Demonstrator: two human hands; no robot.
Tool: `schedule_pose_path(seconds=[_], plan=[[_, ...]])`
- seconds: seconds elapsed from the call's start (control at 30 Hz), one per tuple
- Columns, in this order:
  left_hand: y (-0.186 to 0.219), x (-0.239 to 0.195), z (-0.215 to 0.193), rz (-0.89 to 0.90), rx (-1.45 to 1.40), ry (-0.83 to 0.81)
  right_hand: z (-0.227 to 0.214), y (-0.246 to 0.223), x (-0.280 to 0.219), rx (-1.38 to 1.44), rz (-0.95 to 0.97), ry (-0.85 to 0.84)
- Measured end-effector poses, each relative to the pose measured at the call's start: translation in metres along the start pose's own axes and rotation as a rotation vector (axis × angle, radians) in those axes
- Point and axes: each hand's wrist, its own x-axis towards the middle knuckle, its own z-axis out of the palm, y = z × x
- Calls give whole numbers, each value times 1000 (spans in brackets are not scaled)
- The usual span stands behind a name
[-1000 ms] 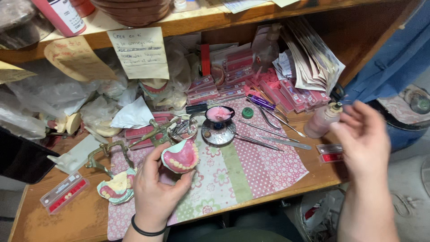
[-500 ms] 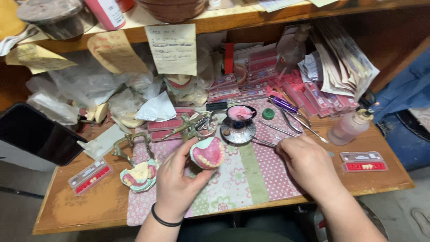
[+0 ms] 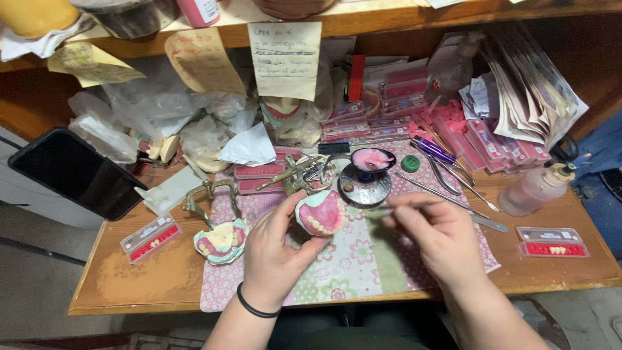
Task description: The person assembles a dental model by fitting upper and lower denture halves together. They then use a brush to apply a pink substance to the inner surface of the denture, repeatedly dipping the brush into a heated container. The person also uses a spray bottle to apply liquid to the denture surface.
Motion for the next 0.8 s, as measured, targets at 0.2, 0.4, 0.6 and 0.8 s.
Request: schedule_pose_path(seconds=[0.2,0.4,0.6,0.8], plan=[[0,-1,-1,-1,-8,-15,5,20,21,246,38,178],[-3,-4,5,24,-69,-23,3,27,27,367,102,159],[-3,-6,3,-111,-102,-61,2,27,26,373,89,161],[-4,-6,3,-115,-109,-63,1,29,26,375,108,159]])
